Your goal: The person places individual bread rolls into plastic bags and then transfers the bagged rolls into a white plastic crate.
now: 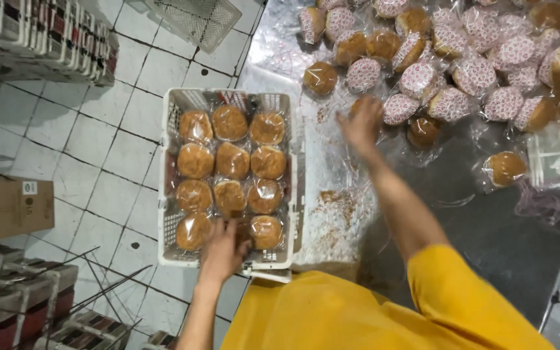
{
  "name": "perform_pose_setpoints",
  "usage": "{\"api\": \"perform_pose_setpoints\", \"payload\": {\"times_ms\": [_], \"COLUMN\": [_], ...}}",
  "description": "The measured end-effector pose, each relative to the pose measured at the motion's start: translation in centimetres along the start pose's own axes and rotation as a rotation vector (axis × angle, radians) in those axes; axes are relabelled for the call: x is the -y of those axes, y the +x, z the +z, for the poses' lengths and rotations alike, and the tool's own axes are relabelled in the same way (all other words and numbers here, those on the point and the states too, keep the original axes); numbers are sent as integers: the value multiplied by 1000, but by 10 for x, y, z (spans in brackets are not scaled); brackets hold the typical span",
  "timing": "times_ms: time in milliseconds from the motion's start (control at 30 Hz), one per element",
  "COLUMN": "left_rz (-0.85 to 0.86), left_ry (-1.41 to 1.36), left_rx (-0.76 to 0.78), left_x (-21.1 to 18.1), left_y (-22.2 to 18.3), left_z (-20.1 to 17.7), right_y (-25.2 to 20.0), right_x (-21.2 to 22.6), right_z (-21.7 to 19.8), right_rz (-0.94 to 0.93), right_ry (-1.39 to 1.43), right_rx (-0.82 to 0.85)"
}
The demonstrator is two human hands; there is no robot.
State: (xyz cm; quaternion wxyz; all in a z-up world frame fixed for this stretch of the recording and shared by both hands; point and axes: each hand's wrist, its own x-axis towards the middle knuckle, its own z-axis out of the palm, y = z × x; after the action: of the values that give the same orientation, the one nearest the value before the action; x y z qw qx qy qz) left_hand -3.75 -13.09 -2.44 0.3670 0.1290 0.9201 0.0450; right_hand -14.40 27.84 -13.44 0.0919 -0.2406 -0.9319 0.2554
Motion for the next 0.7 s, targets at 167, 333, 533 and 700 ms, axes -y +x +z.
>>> {"api": "perform_pose_setpoints", "payload": {"times_ms": [167, 333, 533, 700], "left_rz": [271, 345, 375, 392], "left_ry": [-609, -1064, -1584, -1607], "left_rx": [-30, 81, 181, 114], "left_x": [-97, -175, -192, -188], "left_y": [-9, 26, 85, 71], "left_z": [-11, -9, 57, 77], "right_y": [37, -49, -200, -280], "right_x": [-43, -67, -65, -78], "right_z": [-28, -5, -37, -50], "right_rz": [-30, 131, 718, 600], "right_ry": [-442, 359, 1582, 1393], "right_rx": [558, 428, 399, 277]}}
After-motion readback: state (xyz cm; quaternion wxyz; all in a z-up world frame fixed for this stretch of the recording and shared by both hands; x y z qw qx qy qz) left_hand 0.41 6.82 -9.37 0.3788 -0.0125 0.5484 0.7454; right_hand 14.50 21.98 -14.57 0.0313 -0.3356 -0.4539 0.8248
